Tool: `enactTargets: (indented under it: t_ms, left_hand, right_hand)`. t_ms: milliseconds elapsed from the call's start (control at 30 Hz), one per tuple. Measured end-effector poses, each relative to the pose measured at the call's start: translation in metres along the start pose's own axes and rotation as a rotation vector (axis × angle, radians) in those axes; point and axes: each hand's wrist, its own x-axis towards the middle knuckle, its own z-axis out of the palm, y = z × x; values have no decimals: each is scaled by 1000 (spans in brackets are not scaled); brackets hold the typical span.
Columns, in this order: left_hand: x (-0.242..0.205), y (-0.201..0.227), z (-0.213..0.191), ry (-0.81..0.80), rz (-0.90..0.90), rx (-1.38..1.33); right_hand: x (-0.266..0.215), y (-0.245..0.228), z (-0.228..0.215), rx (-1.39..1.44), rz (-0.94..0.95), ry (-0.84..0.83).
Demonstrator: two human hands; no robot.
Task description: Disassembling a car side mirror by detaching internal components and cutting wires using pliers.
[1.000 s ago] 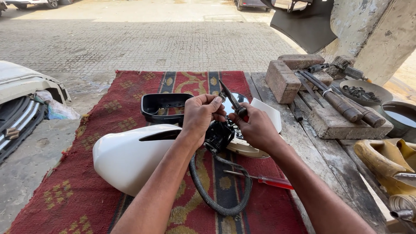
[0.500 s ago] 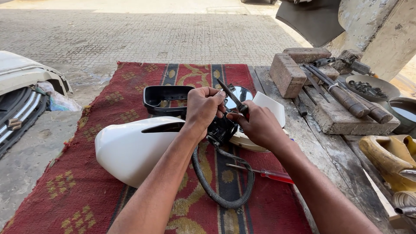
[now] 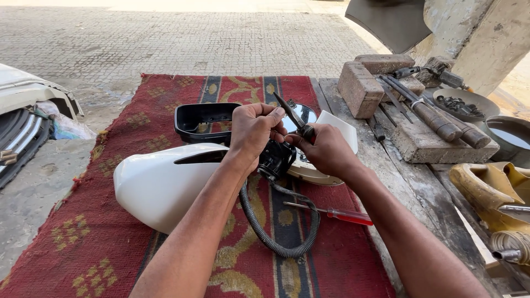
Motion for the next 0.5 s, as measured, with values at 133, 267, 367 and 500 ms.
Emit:
enactTargets:
  t_ms: [133, 267, 367, 500]
  left_hand:
    - [9, -9, -7, -45, 55, -1]
    - [10, -7, -6, -21, 4, 13]
    - [11, -10, -7, -8, -30, 2]
    - [8, -2, -5, 17, -68, -10]
  right_hand:
    - [2, 1, -4, 62, -19, -50]
    - [8, 4, -6, 81, 35, -120]
    - [9, 3, -6, 181, 86, -197]
    - [9, 0, -12, 250, 81, -272]
